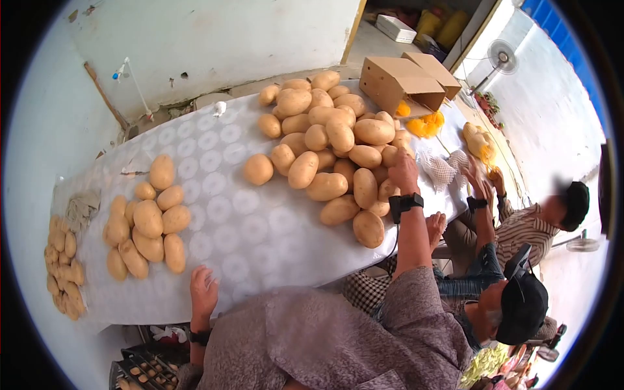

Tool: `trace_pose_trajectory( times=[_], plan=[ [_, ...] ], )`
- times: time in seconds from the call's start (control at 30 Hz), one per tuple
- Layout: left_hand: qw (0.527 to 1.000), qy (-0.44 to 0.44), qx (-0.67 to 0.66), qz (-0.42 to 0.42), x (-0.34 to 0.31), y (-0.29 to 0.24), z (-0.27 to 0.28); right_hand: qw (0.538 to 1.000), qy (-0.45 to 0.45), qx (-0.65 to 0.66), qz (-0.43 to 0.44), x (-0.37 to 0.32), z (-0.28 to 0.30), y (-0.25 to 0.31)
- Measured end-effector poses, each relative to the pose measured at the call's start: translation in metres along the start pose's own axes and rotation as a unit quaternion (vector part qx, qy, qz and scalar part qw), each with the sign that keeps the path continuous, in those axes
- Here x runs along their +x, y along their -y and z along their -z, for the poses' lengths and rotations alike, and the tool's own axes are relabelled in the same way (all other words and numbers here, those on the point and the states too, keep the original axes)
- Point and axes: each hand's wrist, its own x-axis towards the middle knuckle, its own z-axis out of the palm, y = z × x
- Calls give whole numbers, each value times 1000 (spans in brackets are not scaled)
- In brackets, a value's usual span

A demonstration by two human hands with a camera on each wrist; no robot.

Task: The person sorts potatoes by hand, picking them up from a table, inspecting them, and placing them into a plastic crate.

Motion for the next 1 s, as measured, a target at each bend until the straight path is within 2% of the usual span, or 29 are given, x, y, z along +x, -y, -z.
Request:
trace_pose_trajectory(
  times=[0.03, 0.1, 0.17, 0.2, 0.27, 0.3, 0.37, 0.43, 0.47, 0.53, 0.63, 0.77, 0.8, 0.83, 0.9, 0.93, 1.0],
  plan=[
    [1000, -6, -9, -22, 0, 6, -2, 1000, 6, 1, 8, 1, 7, -1],
    [997, -17, 18, -68, -2, 18, -2, 997, 66, 23, -35, 2, 11, -2],
    [993, -33, 54, -100, 1, 28, -4, 994, -48, 52, 88, 5, -21, -38],
    [992, -49, 55, -106, 0, 30, -6, 992, 3, 88, 93, 14, -28, -55],
    [996, -42, 44, -59, 0, 26, -4, 987, 13, 99, 129, 16, -24, -59],
    [997, -37, 55, -42, 0, 15, 1, 986, -13, 84, 141, 18, -30, -67],
    [996, -49, 68, -12, -3, 7, 5, 993, -9, 41, 115, 26, -37, -81],
    [994, -83, 43, -56, -5, 16, 4, 997, 28, -28, 65, 22, -18, -59],
    [993, -93, 44, -49, -6, 15, 7, 996, 32, -25, 77, 16, -13, -51],
    [994, -107, 25, -29, -10, 14, 14, 988, -113, -52, 94, 1, -3, -28],
    [985, -169, 13, -41, -16, 25, 22, 993, -88, -13, 76, -24, 25, 33],
    [977, -214, -2, -16, -21, 36, 43, 990, -89, -3, 107, -49, 31, 88],
    [966, -258, -14, -7, -22, 36, 48, 984, -107, -2, 143, -46, 15, 85],
    [954, -300, -26, 1, -22, 37, 53, 983, -106, -2, 147, -59, 23, 111],
    [941, -337, -25, 19, -23, 41, 64, 989, -17, 101, 111, -96, 33, 167],
    [928, -370, -24, 35, -23, 44, 69, 988, -16, 100, 112, -105, 31, 183],
    [925, -376, -11, 47, -27, 48, 82, 960, 43, 195, 197, -122, 17, 203]
  ],
)
